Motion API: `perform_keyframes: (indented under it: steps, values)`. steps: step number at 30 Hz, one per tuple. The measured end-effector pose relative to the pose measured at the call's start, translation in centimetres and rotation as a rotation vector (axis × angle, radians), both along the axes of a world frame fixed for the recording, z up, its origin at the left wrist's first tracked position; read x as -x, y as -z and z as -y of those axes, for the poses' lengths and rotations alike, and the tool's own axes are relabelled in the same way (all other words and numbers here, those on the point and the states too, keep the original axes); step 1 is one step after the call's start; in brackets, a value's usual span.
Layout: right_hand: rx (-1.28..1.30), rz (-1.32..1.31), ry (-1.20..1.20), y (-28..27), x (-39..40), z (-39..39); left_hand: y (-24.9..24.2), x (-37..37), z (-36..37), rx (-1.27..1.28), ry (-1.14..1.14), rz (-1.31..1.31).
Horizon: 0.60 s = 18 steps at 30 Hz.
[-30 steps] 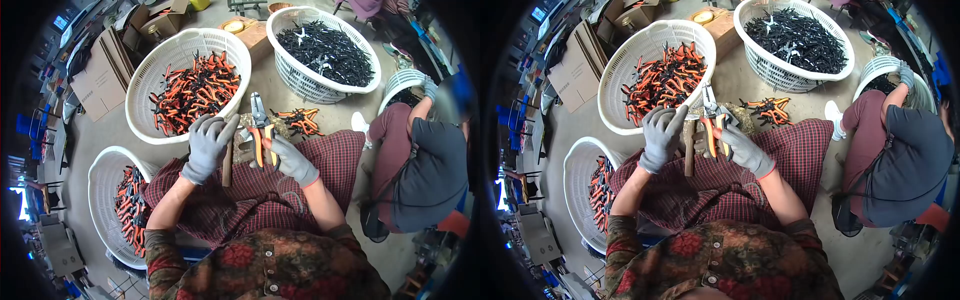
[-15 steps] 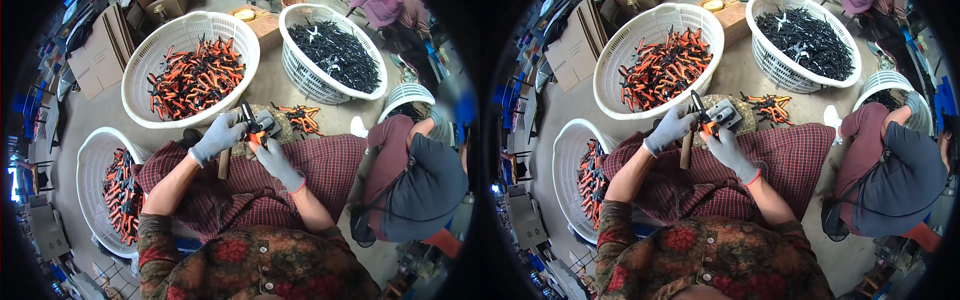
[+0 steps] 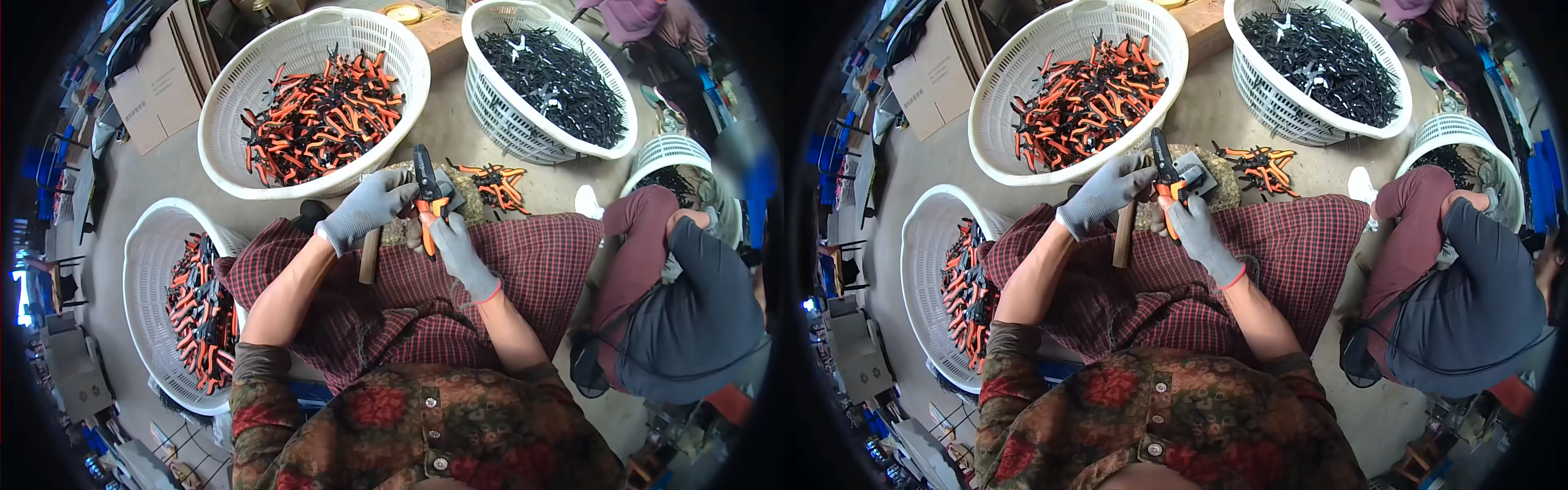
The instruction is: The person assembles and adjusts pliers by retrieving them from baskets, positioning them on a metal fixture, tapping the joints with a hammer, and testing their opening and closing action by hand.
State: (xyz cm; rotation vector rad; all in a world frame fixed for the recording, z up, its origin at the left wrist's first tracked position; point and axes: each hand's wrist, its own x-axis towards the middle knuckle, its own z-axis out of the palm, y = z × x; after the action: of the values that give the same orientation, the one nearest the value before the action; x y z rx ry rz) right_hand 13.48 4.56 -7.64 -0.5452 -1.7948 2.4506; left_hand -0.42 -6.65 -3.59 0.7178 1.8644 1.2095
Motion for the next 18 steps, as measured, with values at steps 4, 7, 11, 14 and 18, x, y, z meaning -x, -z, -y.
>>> perform_keyframes:
  steps: [4, 7, 11, 14, 18]
  values:
    - [0.309, -0.013, -0.064, -0.2, -0.4, -1.9, 2.4, 1.7, 0.7, -0.079, -0.128, 0.073]
    - [0.367, -0.019, -0.108, 0.0, -1.1, -2.6, 2.4, 1.4, 0.9, -0.029, -0.176, 0.146]
    - [0.462, -0.093, -0.18, 0.5, -1.2, -2.7, 1.7, 0.5, 1.2, -0.131, -0.075, 0.302]
    - [0.502, -0.114, -0.234, 0.5, -1.1, -2.6, 0.3, -0.1, 0.7, -0.258, -0.056, 0.363]
    - [0.567, -0.165, -0.333, 1.0, -1.0, -2.4, 1.0, 0.4, 1.3, -0.29, 0.165, 0.124]
